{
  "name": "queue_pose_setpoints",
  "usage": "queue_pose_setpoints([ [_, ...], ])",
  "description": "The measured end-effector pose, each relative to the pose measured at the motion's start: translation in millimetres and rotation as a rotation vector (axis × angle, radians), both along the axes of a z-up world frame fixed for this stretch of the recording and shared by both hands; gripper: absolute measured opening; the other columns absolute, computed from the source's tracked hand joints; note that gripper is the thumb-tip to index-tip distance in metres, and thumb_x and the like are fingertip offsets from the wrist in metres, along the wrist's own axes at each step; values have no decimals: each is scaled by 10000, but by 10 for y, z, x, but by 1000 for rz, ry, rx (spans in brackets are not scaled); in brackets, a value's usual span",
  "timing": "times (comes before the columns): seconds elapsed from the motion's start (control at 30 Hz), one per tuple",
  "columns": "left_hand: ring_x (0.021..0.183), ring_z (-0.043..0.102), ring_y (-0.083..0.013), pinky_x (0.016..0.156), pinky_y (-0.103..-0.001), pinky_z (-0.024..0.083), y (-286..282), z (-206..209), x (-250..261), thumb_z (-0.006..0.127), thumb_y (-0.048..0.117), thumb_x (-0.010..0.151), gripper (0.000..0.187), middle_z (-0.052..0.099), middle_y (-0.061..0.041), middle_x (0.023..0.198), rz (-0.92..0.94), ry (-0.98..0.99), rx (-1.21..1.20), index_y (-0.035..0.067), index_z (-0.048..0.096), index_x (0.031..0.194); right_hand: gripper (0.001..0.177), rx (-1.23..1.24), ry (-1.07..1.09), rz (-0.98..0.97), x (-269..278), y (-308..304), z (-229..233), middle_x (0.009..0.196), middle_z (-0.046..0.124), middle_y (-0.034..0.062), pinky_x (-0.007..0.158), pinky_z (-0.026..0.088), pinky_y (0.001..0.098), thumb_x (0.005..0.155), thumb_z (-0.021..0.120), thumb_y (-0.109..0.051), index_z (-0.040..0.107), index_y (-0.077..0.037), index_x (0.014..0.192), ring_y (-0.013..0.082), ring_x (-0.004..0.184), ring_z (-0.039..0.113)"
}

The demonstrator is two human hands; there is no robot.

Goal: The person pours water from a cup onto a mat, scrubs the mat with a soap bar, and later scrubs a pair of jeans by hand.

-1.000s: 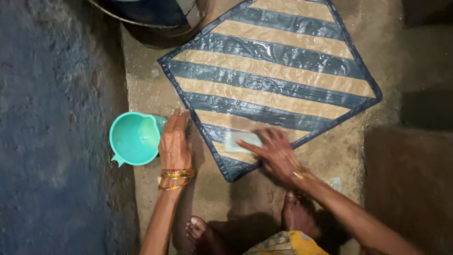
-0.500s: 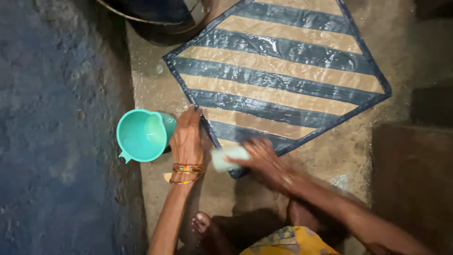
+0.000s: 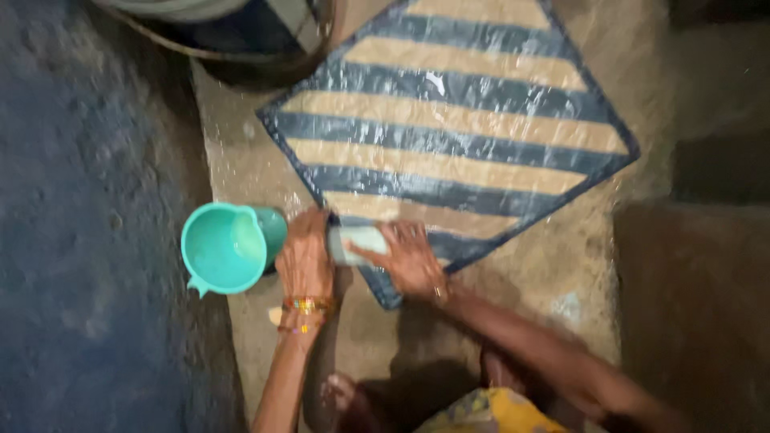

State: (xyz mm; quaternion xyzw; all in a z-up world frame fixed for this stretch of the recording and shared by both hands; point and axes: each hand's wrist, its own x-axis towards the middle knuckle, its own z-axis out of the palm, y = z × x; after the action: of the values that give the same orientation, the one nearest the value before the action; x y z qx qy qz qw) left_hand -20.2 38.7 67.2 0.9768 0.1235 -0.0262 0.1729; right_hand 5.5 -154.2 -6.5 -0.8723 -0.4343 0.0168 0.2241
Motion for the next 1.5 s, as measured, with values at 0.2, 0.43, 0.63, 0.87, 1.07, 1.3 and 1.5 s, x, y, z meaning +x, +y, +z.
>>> queue_pose_setpoints([
  [0.2,1378,446,-353,957,-457,520,-189,-284,-45,709,-37,640,789,464,-179,1530,-190,181,99,65,529,1402,766,-96,118,-20,-317,-980,237,1367,593,121,925,466,474,805,626,-60,492,-436,1459,318,1109,615],
  [0.43,1455,319,-462,1025,-489,467,-470,-784,-314,601,73,861,639,295,-363,1554,-279,6,145,-121,398,1435,740,-121,-21,-628,273,-1401,318,1330,568,174,959,412,528,853,634,-81,500,-383,1515,373,1153,526],
  [0.63,1489,295,-453,1053,-454,490,-576,-971,-363,552,69,900,610,268,-358,1583,-290,119,418,-123,396,1457,821,-161,114,-237,-306,-1061,274,1316,587,177,897,426,505,749,670,-58,514,-399,1480,346,1089,552],
  [0.87,1469,326,-445,1019,-453,508,-544,-900,-365,539,55,897,575,300,-354,1564,-328,77,437,-114,428,1436,694,-267,36,-499,-56,-1741,371,1342,589,169,926,429,485,832,681,-91,536,-431,1419,348,1122,548],
  [1.07,1467,329,-463,1018,-470,516,-524,-1037,-337,526,89,918,556,302,-359,1557,-305,45,429,-123,436,1423,699,-85,6,-501,-39,-1502,447,1357,571,166,976,401,531,840,664,-101,527,-380,1467,366,1168,539],
  [1.3,1456,317,-489,998,-479,526,-563,-1178,-357,540,134,912,583,277,-384,1555,-296,79,392,-141,431,1414,950,-349,102,-366,118,-694,273,1413,528,163,956,400,529,691,612,66,464,-435,1484,360,1181,515],
  [1.5,1452,302,-498,986,-469,528,-567,-940,-283,582,102,847,646,251,-406,1545,-326,176,383,-156,417,1416,894,-156,103,-237,229,-399,149,1440,530,138,984,401,539,746,628,11,460,-439,1499,343,1223,519],
])
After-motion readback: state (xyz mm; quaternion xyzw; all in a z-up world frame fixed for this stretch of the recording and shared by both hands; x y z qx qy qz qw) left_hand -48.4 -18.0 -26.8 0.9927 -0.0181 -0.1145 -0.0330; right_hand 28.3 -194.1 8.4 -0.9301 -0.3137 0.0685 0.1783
